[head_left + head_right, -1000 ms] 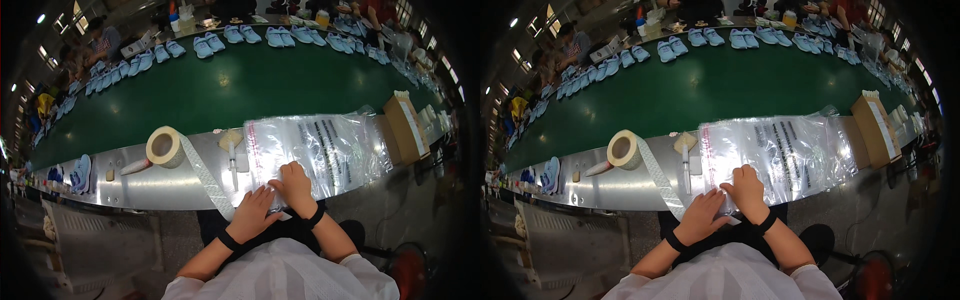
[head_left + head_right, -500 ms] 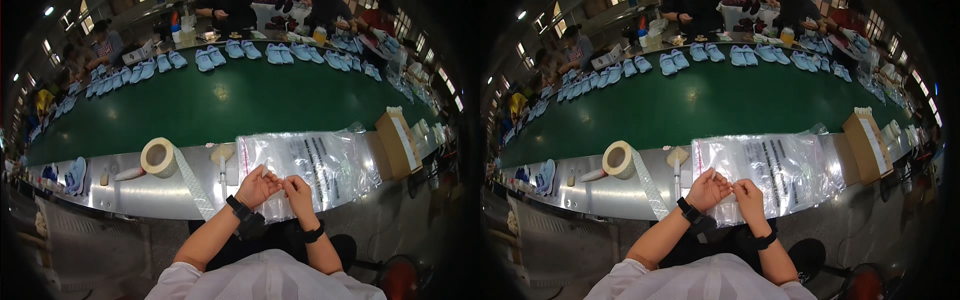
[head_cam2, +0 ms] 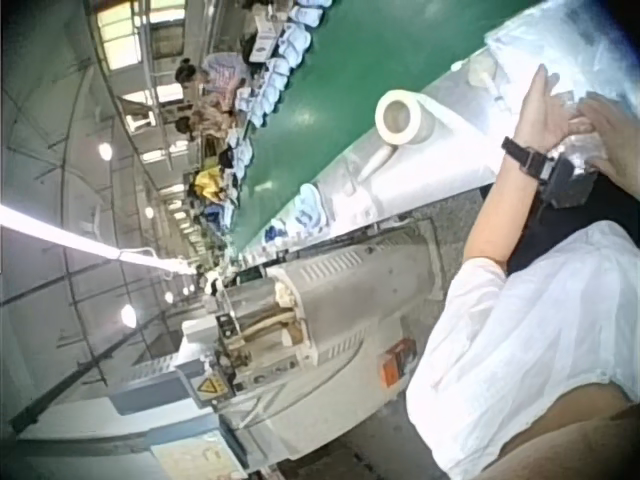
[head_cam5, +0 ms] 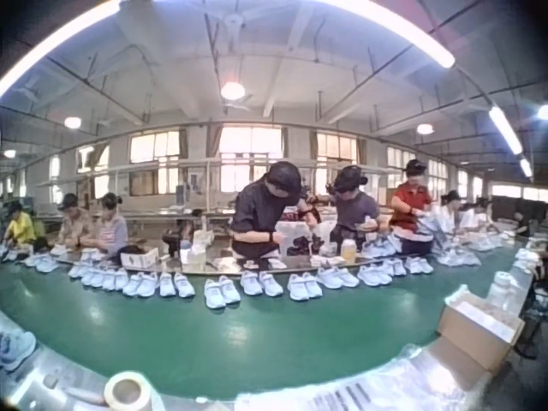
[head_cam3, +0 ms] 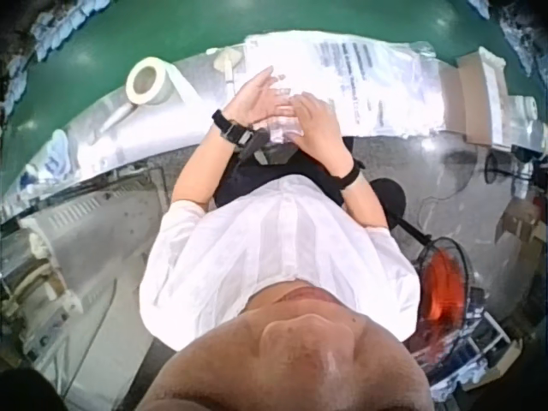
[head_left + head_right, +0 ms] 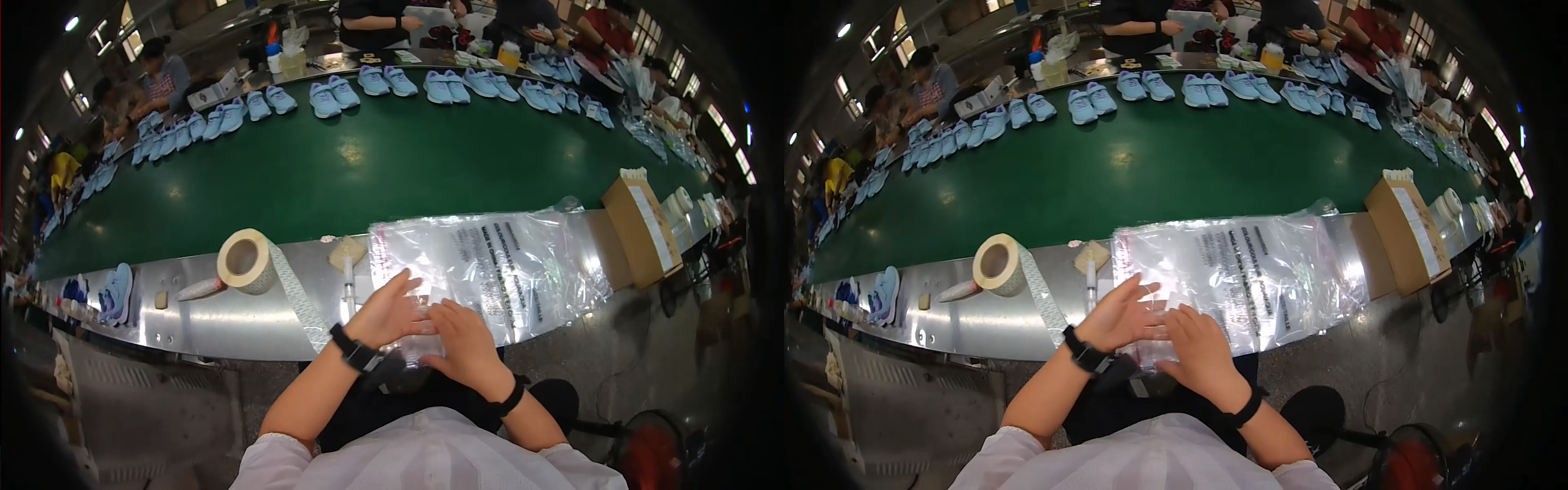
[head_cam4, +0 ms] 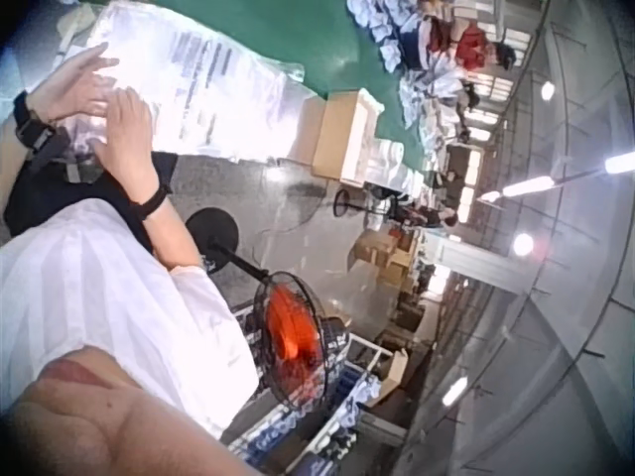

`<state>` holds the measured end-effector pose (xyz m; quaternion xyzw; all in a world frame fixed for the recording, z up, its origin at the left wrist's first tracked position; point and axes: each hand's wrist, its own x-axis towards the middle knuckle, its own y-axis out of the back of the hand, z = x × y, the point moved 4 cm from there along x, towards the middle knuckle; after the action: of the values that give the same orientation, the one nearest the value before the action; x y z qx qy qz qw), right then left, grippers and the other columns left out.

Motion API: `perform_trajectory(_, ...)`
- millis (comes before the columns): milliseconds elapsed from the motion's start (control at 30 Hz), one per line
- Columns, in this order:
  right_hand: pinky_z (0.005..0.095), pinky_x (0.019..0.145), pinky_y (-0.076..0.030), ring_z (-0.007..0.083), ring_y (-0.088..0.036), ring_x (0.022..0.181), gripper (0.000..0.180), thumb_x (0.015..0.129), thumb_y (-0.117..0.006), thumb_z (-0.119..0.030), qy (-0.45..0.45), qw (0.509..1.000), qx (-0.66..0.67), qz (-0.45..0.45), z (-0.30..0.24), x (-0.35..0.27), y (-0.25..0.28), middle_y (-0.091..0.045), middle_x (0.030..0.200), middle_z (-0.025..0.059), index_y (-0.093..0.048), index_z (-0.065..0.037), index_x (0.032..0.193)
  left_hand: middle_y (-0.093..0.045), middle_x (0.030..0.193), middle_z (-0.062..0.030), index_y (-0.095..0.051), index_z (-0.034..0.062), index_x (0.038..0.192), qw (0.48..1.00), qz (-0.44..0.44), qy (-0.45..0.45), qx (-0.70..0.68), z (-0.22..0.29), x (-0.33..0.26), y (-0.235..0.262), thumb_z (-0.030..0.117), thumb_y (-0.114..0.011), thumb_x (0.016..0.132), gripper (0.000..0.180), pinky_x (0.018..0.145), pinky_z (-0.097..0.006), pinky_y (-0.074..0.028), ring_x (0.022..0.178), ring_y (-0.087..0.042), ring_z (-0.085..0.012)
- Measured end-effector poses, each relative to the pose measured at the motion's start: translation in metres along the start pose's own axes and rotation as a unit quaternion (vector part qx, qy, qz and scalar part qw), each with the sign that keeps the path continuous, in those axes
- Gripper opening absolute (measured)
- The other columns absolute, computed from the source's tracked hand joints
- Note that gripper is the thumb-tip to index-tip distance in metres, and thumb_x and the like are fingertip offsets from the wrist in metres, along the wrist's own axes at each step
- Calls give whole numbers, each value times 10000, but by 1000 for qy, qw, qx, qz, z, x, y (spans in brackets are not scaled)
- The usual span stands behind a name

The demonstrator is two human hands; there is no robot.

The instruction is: The person repeatedly picks up small white rectangular items and places them into clear plastic bags on a metal table. They fold the top of each bag to seal it and move the finished package to the side. The process is repeated continuously throughout the clip.

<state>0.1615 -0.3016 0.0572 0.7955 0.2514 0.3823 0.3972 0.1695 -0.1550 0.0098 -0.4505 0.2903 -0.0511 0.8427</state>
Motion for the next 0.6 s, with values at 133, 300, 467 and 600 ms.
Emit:
perform_trajectory(133,327,718,-485,270,-618,885,248,822,-606,-137,-197,968,134,77,54,-13,-10,-632,961,132,-576,-6,1030,-435,1316,-159,-452,44,1260,969,27,-233,74,-11,-46,-8,300,-411,961,396,944,-475,-425,1211,-437,-300)
perform_trajectory(300,303,703,-496,172,-604,822,231,916,-449,-191,-394,669,476,413,157,-55,45,-615,909,101,-581,-3,940,-413,1343,-215,-399,17,1305,979,15,-203,-7,-36,-30,55,279,-399,962,432,974,-469,-406,1203,-447,-362)
perform_trajectory(467,378,798,-476,251,-545,1016,335,868,-542,-193,-501,715,106,476,223,-158,81,-553,1047,137,-502,11,1131,-491,1270,-230,-457,2,1259,980,46,-194,-11,-44,-88,58,320,-395,958,441,920,-455,-457,1116,-529,-353)
perform_trajectory(600,529,973,-328,338,-394,1227,470,873,-544,-249,-326,827,-331,317,164,-120,94,-451,1270,200,-438,-10,1263,-636,885,-189,-576,-23,992,962,218,-116,116,-66,-158,153,292,-452,946,342,719,-374,-542,806,-653,-265)
